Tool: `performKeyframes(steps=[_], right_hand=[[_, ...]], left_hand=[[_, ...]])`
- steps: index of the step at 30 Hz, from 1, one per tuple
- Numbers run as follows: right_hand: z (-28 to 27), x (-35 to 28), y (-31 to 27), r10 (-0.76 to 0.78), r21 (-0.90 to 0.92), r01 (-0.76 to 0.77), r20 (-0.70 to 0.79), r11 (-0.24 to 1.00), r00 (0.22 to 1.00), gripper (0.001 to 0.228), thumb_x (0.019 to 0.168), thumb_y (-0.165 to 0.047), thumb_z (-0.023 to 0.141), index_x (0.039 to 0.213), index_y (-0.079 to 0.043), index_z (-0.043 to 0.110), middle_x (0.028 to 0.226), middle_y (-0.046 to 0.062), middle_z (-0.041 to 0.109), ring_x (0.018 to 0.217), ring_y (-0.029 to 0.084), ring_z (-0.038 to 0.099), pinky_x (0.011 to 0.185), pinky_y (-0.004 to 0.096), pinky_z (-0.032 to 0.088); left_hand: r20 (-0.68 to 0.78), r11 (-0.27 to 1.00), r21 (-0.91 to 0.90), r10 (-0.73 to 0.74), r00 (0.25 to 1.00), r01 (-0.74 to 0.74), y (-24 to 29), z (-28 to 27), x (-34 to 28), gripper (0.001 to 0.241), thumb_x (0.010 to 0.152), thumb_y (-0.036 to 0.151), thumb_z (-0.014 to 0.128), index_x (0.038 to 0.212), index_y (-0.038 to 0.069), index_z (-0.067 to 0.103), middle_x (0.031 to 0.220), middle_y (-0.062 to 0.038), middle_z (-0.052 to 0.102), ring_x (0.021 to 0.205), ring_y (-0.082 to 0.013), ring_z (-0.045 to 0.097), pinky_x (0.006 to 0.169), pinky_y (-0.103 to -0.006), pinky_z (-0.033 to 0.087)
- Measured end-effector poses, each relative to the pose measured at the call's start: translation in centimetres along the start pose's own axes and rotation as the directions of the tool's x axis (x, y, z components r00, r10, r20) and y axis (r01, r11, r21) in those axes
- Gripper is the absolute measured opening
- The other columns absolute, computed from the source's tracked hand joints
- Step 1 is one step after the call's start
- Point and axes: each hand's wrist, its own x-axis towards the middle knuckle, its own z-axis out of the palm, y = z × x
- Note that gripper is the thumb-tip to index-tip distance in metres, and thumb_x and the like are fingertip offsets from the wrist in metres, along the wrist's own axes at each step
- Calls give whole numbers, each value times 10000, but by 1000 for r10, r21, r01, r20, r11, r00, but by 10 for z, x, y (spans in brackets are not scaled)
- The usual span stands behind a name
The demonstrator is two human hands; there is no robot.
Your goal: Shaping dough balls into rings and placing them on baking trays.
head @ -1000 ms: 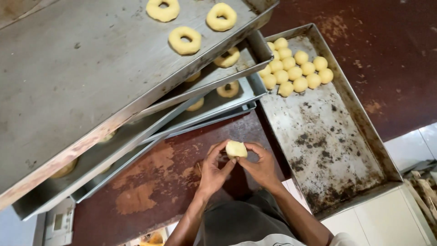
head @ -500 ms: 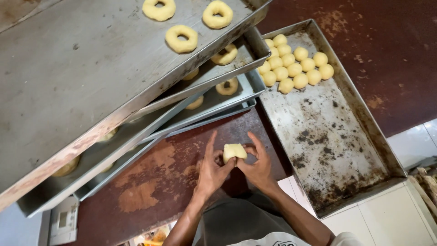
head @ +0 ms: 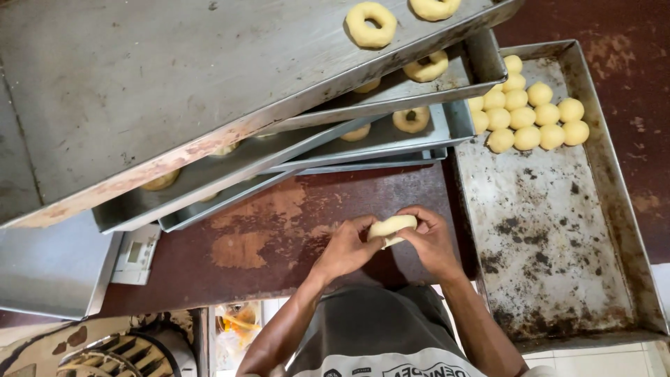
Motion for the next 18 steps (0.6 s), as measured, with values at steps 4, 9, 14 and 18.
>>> performKeyframes(steps=[4,9,14,18], right_hand=[[5,1,-14,-205,-71,211,82,975,975,294,675,153,746,950,49,759,829,159,666,720,193,644,631,302,532],[11,6,-18,-244,-103,242,-5,965,970,343,740,178,683,1067,80,721,808,152,625,646,232,719,598,336,620],[16,3,-14,-166,-198,166,17,966,986,474,703,164,684,1142,7,770,824,148,675,684,179,672,573,294,565],[11,1,-18,51,184,-91,214,979,975,828,643,125,810,1425,-20,579,1051,171,699,867,195,710,740,309,619]], left_hand=[[24,975,172,136,990,-138,24,-9,-3,350,701,282,842,1009,125,788,957,-97,689,992,-278,626,912,-400,532],[-196,987,82,150,969,-136,18,0,4,688,777,233,854,1417,143,615,990,-7,802,1074,-207,736,1006,-396,544],[9,986,155,-56,998,54,22,1,3,935,839,252,672,1637,125,203,1091,-72,769,1107,-278,703,1008,-476,486],[152,839,-542,40,988,50,-9,0,15,818,834,-50,437,1614,91,230,1078,-125,697,834,-121,664,780,-202,536]])
